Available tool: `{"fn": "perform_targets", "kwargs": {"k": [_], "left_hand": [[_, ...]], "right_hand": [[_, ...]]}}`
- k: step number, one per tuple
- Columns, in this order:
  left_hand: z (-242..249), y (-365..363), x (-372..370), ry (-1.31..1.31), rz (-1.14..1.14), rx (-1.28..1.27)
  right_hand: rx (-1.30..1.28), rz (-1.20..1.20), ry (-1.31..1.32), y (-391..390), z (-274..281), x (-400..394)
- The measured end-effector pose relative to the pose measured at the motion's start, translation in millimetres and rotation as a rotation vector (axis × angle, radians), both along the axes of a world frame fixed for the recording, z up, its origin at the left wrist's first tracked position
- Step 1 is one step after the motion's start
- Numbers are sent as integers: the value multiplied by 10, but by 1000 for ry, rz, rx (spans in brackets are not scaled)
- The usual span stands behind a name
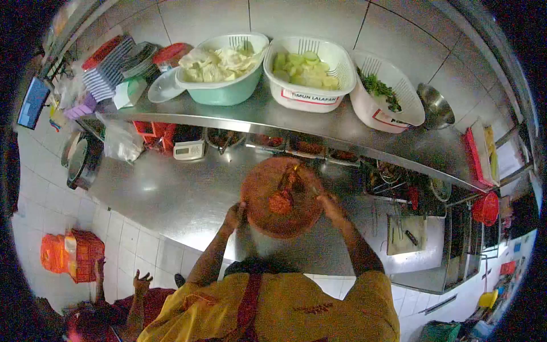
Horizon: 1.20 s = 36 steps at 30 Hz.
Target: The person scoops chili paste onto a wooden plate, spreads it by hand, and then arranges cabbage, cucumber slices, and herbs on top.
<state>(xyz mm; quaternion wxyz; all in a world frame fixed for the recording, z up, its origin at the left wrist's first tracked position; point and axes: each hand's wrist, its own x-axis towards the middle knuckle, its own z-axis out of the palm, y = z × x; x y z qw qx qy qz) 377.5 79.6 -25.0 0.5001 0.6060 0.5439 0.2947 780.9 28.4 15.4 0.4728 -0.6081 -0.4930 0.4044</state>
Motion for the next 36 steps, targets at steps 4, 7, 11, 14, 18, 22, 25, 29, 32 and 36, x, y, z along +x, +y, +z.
{"fn": "perform_targets", "kwargs": {"k": [4,7,11,14,18,22,25,29,32,36], "left_hand": [[64,-16,-2,-141,-10,-204],[-127,9,-66,-152,-70,-245],[173,-66,69,-231,9,68],[139,-13,1,-149,-35,-94],[-76,-3,-12,-133,21,-197],[174,-43,-5,-133,-15,-139],[16,29,-13,-73,-19,-68],[21,-6,-12,-102,7,-144],[293,-42,30,-82,11,-115],[43,-14,14,-117,9,-139]], "right_hand": [[-352,-152,-31,683,475,310],[-49,-105,-855,1256,600,359],[-266,121,-1189,1575,1053,-1],[-118,12,-1086,1909,264,185],[-437,158,-519,1897,291,536],[-366,-25,-171,1335,774,290],[-270,-113,-88,1161,679,327],[144,-145,-434,816,394,319],[59,-23,-677,181,355,90],[183,232,-1357,-476,154,-198]]}}
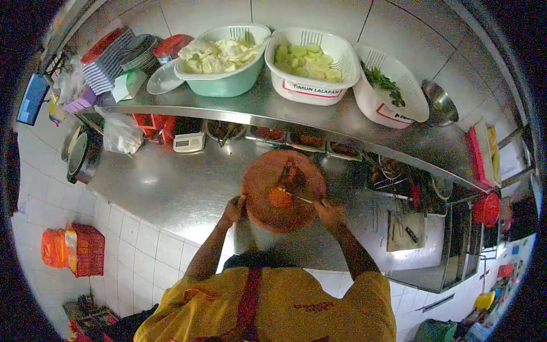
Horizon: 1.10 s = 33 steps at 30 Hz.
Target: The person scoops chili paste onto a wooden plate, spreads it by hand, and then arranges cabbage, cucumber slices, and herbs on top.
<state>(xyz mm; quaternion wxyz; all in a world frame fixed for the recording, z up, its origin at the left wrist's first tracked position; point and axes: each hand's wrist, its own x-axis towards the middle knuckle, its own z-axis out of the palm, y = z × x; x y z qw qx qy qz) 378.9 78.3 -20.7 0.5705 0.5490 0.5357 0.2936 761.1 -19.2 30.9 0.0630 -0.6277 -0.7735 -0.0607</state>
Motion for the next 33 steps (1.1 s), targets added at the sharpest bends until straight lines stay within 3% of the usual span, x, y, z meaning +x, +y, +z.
{"fn": "perform_targets", "kwargs": {"k": [5,7,9,12,15,18,20,22,25,28,31,33], "left_hand": [[-160,22,-31,-71,-5,-120],[153,-22,8,-128,6,-151],[100,-4,23,-143,34,-155],[135,-14,21,-51,24,-36],[202,-94,35,-86,14,-2],[-98,-3,-9,-76,-4,-23],[-373,35,-39,-36,-17,17],[-476,61,-55,-11,-20,113],[7,-31,-15,-31,-24,-12],[-62,-1,-21,15,-10,21],[140,-47,-20,-28,-16,-121],[75,-11,-14,83,13,8]], "right_hand": [[115,-80,69,-158,-192,-32],[67,-110,68,-123,-143,-43],[-21,-130,16,-116,37,-102],[81,-78,150,-85,-245,-15],[-162,-178,834,27,-215,2],[-355,-438,1466,433,33,110],[-421,-717,1301,767,426,174],[5,-363,857,1168,268,415],[185,-341,497,1671,386,384],[-101,-369,213,1986,595,190],[-10,-268,195,2123,581,30],[-93,-267,180,2177,603,29]]}}
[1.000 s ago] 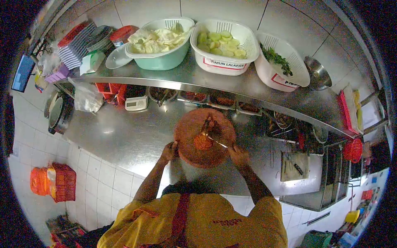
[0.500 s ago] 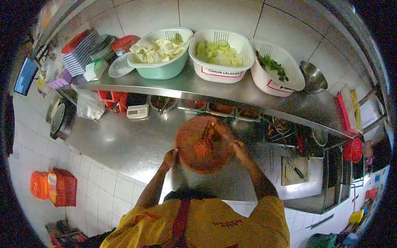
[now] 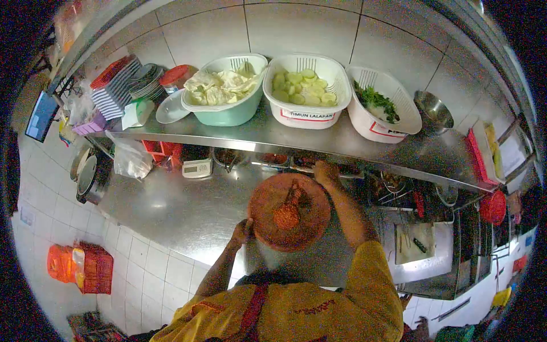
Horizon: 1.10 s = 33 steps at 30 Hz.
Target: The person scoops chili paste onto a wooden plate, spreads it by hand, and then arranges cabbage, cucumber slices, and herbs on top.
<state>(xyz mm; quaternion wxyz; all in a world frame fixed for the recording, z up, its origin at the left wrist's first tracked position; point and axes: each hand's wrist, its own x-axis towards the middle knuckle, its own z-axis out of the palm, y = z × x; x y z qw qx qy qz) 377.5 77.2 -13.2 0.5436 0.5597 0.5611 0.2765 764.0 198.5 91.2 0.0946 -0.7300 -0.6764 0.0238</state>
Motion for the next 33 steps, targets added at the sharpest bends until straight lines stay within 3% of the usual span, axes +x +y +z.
{"fn": "perform_targets", "kwargs": {"k": [1,4,7,10,13,16,19,22,25,28,31,33], "left_hand": [[-37,1,3,56,10,62],[-22,-15,30,-111,16,-31],[43,-24,14,-197,-3,-60],[266,-20,-3,-63,-52,-85],[362,-28,1,-60,-58,-142],[-34,-15,17,-136,26,33],[38,0,-29,-56,-38,-43],[138,-43,27,-143,24,-38],[30,16,-18,41,-72,56],[-4,-15,3,-151,-21,0],[71,-9,11,-14,-15,-30],[66,-28,43,-70,41,-67]], "right_hand": [[-44,3,-3,2,15,6],[67,-44,295,49,-424,292],[-152,-107,530,-74,-288,503],[-51,-149,688,-270,-362,621],[111,-100,655,-474,-414,691],[275,-83,450,-832,-264,521],[183,13,531,-1255,-75,289],[57,149,234,-1735,-296,143],[267,129,122,-1895,-664,109],[379,127,334,-1825,-552,9],[200,-86,609,-1614,-484,34],[230,-187,744,-1297,-714,151]]}}
